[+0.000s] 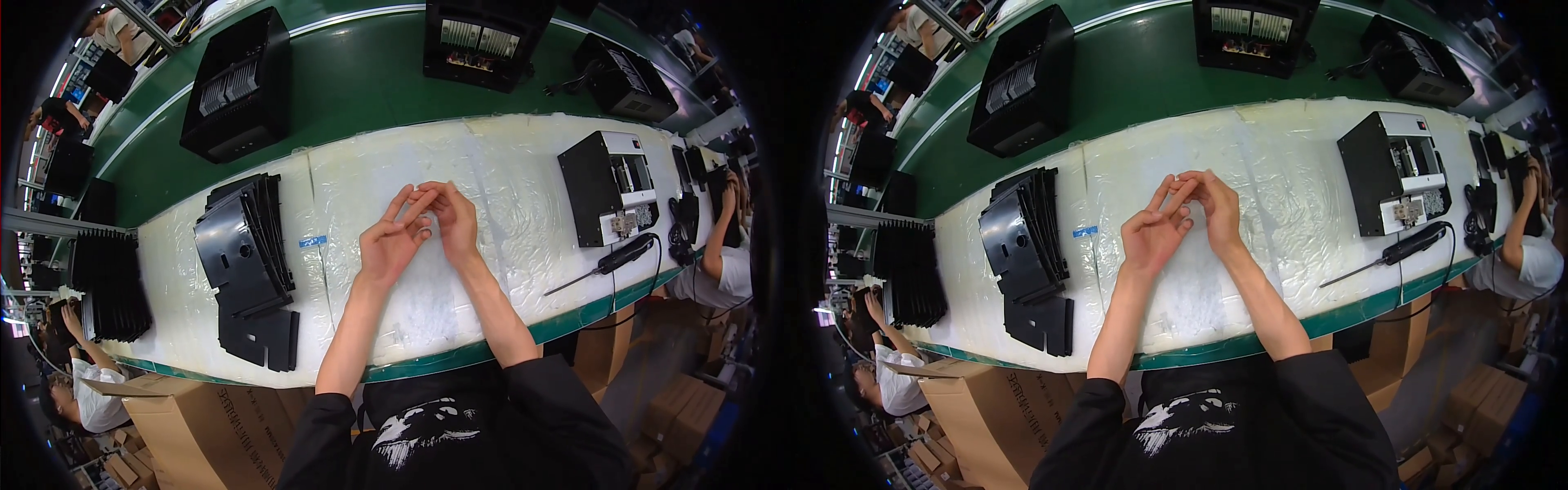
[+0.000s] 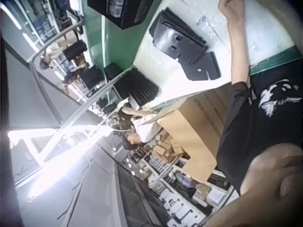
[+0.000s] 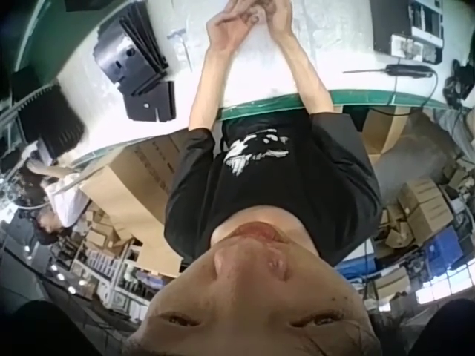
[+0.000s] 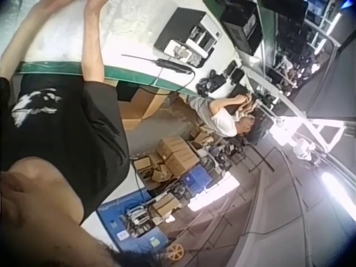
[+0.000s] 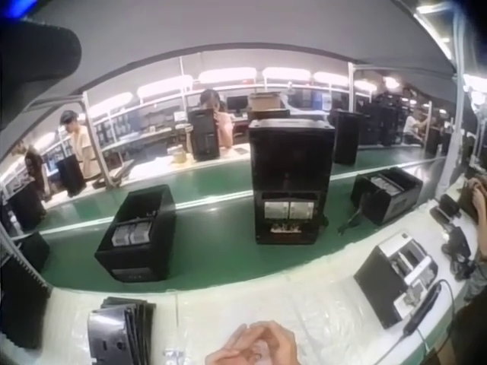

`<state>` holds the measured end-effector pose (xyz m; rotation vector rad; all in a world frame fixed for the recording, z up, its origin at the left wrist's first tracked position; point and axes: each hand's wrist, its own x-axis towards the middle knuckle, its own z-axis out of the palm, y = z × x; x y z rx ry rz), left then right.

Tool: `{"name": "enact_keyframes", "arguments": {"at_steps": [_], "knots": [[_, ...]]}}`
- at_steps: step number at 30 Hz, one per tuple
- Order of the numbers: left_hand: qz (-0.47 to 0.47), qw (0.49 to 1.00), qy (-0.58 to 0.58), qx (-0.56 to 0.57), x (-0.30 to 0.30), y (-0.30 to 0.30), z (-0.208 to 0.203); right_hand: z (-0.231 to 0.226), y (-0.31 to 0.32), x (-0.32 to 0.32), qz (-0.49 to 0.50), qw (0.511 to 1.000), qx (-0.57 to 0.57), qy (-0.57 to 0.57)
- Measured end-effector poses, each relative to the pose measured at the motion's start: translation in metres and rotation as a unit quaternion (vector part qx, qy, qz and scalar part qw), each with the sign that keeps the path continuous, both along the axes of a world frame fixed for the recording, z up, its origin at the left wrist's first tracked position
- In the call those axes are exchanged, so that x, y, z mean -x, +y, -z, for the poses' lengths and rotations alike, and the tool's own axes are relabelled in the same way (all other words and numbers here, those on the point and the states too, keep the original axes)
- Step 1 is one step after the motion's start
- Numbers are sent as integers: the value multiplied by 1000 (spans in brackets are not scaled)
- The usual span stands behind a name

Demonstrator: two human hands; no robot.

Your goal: Installing an internal component into a device housing and securing it with screws using an electric screwdriver on an assembly line.

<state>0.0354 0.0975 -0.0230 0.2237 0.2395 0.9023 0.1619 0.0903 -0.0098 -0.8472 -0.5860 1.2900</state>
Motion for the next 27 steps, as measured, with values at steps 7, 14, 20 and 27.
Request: {"name": "enact_keyframes", "arguments": {"at_steps": [7,14,20,27], "knots": [[10,1000,0,14,-1,-1,3,13,4,-3,-13,996,1,-87],[39,999,29,-23,-3,-2,2,17,2,-12,-34,999,21,26],[-11,1000,7,-2,0,1,0,2,0,-2,-12,1000,2,-27],[20,999,27,-26,-2,-1,0,13,2,-9,-10,999,32,-25]]}}
